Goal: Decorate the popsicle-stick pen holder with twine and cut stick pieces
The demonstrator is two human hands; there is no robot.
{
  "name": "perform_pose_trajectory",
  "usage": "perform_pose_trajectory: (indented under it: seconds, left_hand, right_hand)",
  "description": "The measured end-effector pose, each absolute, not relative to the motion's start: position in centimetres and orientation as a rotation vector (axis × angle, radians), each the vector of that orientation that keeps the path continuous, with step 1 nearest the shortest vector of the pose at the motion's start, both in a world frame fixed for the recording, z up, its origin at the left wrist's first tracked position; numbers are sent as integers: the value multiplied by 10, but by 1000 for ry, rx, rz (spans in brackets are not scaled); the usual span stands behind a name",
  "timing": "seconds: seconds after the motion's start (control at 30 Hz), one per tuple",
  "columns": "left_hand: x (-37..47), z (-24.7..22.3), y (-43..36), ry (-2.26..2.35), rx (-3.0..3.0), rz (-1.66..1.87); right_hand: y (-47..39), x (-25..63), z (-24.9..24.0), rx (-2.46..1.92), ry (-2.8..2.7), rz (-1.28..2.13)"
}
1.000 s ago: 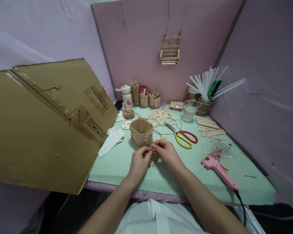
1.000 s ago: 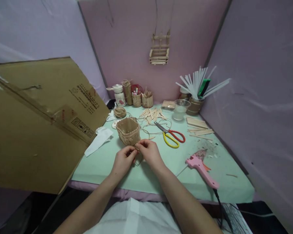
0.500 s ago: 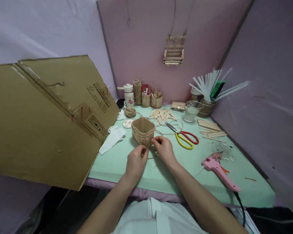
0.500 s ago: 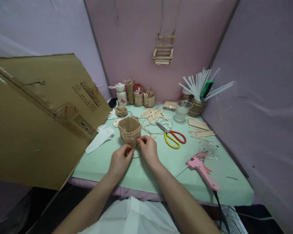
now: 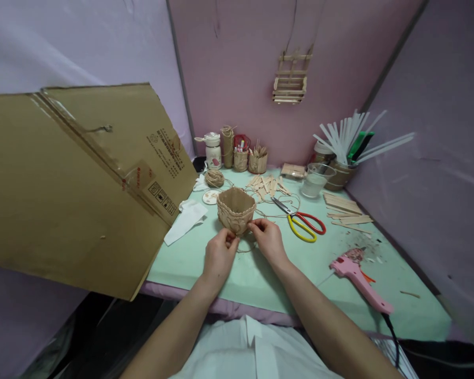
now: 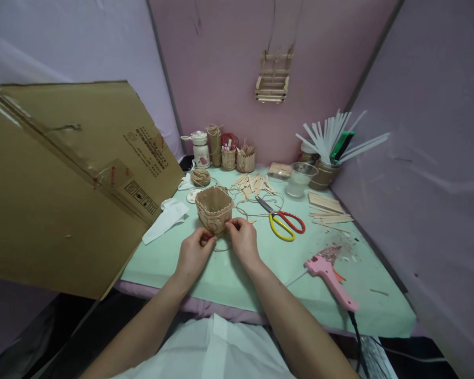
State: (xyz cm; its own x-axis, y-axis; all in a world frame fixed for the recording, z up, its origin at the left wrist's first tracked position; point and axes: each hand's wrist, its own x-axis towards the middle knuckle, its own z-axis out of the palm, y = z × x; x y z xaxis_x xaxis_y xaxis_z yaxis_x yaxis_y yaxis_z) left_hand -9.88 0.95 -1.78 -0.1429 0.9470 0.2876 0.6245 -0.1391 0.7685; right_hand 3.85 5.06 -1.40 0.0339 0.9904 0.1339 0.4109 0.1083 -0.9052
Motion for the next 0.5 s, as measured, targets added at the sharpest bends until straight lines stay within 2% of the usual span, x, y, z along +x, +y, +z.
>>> perform_pose_trajectory:
  seconds: [0.5]
  left_hand:
    - [-99, -17, 12, 1845, 1762, 1191]
  right_hand:
    - [50, 38, -21, -1363, -1486, 847]
